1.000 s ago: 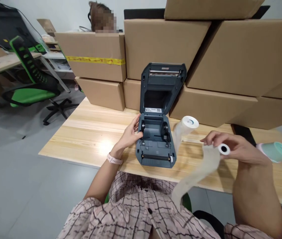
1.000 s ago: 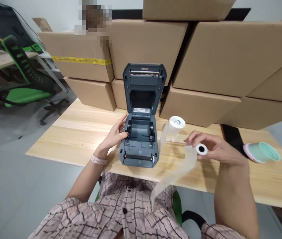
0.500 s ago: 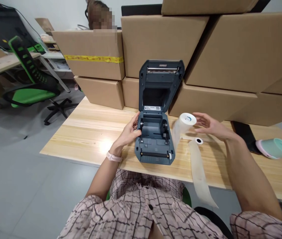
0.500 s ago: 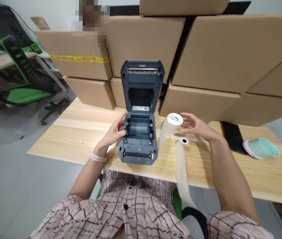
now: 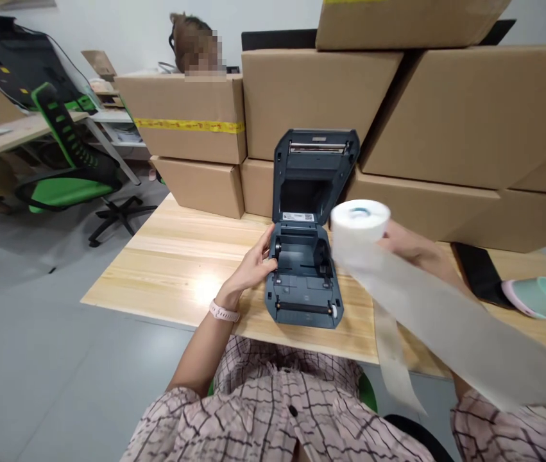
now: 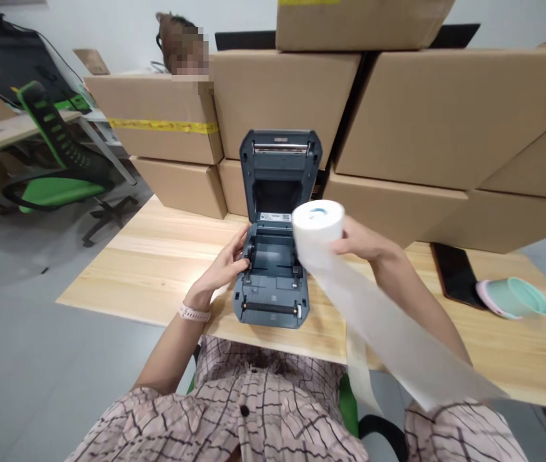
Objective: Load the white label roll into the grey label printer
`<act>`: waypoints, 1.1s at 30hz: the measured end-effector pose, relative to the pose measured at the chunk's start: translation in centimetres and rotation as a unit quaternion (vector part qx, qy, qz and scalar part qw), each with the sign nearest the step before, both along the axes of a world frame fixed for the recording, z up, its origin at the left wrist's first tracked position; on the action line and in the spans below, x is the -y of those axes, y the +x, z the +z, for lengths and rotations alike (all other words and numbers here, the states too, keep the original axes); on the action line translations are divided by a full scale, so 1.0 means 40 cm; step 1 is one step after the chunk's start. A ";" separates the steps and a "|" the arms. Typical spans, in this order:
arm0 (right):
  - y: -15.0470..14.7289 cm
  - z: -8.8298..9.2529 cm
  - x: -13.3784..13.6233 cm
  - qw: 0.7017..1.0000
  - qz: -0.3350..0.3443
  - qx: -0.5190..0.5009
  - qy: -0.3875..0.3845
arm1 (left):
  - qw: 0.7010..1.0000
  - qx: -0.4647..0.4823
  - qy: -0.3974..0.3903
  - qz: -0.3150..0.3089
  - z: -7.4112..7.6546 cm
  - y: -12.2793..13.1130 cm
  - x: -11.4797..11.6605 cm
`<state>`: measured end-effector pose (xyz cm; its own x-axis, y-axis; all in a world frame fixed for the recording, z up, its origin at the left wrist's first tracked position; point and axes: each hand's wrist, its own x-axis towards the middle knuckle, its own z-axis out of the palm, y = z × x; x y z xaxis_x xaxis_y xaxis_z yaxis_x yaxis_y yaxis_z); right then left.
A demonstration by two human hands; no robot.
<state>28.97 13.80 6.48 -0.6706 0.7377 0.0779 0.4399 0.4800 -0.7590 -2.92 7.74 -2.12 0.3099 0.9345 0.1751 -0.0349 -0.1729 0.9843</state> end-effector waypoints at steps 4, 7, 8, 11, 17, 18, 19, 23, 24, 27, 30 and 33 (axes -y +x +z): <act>-0.163 0.080 -0.003 0.977 0.113 0.164 0.077 | 1.000 -0.014 0.002 -0.009 -0.002 -0.008 -0.004; -0.235 0.084 -0.002 0.935 0.138 0.300 0.126 | 0.999 -0.022 0.007 -0.023 -0.002 -0.012 -0.004; -0.246 0.077 -0.003 0.924 0.141 0.331 0.127 | 0.999 -0.022 0.008 -0.028 -0.002 -0.013 -0.003; -0.260 0.046 -0.013 0.907 0.142 0.379 0.113 | 0.999 -0.020 0.003 -0.034 -0.001 -0.015 0.000; -0.261 -0.007 -0.021 0.911 0.150 0.364 0.122 | 0.999 -0.029 0.012 -0.038 0.001 -0.016 0.001; -0.254 -0.010 -0.010 0.920 0.149 0.337 0.135 | 0.999 -0.031 0.013 -0.038 0.002 -0.016 0.002; -0.244 -0.012 0.007 0.930 0.144 0.303 0.150 | 0.999 -0.032 0.013 -0.036 0.004 -0.016 0.003; -0.182 -0.015 0.129 0.959 0.128 0.185 0.172 | 0.999 -0.034 0.013 -0.036 0.011 -0.013 0.009; -0.167 -0.018 0.166 0.962 0.135 0.178 0.158 | 0.999 -0.034 0.015 -0.035 0.013 -0.012 0.010; -0.143 -0.040 0.263 0.965 0.139 0.186 0.119 | 0.998 -0.040 0.022 -0.030 0.015 -0.009 0.013; -0.142 -0.064 0.315 0.970 0.118 0.180 0.117 | 0.998 -0.050 0.024 -0.023 0.015 -0.007 0.015; -0.147 -0.075 0.334 0.971 0.108 0.177 0.122 | 0.998 -0.058 0.015 -0.013 0.016 -0.005 0.016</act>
